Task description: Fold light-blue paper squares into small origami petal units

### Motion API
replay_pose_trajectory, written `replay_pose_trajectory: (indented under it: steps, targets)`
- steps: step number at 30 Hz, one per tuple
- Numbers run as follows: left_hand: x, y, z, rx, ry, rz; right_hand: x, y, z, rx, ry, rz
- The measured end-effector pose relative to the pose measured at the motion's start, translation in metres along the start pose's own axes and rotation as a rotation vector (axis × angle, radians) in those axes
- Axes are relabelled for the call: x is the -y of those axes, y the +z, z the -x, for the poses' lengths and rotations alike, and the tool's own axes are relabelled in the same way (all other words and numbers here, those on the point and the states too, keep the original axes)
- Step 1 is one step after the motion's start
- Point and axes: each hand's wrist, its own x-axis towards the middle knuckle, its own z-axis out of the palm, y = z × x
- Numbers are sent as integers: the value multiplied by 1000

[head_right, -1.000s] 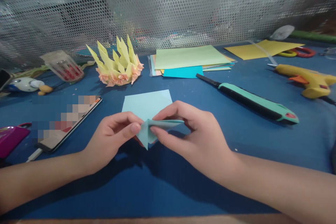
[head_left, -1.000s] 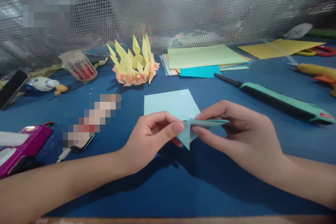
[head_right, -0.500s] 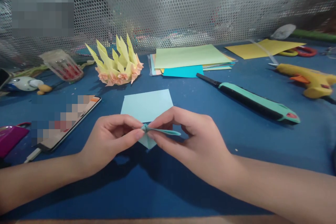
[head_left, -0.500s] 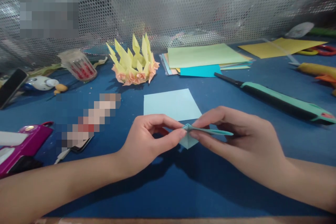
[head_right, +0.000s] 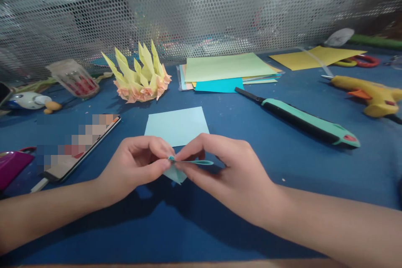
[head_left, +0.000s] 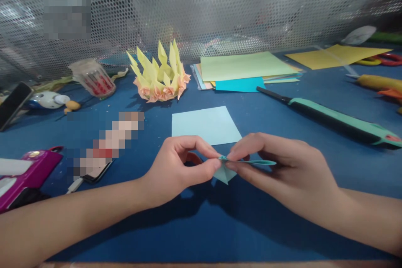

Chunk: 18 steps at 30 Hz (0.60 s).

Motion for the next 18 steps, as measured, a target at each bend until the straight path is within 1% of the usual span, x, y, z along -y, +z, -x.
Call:
replay_pose_trajectory:
  steps: [3, 6, 15, 18]
  targets:
    - [-1, 0, -2, -23, -31, -11, -2, 1, -2, -18, 21, 3]
    - [-1, 0, -4, -11, -33, -8, -3, 2, -3, -21, 47, -3]
    - [-2, 3, -2, 21, 45, -70, -2, 2, -3, 37, 95, -115]
    - [-3, 3, -2, -12, 86, -72, -3, 3, -4, 44, 112, -151]
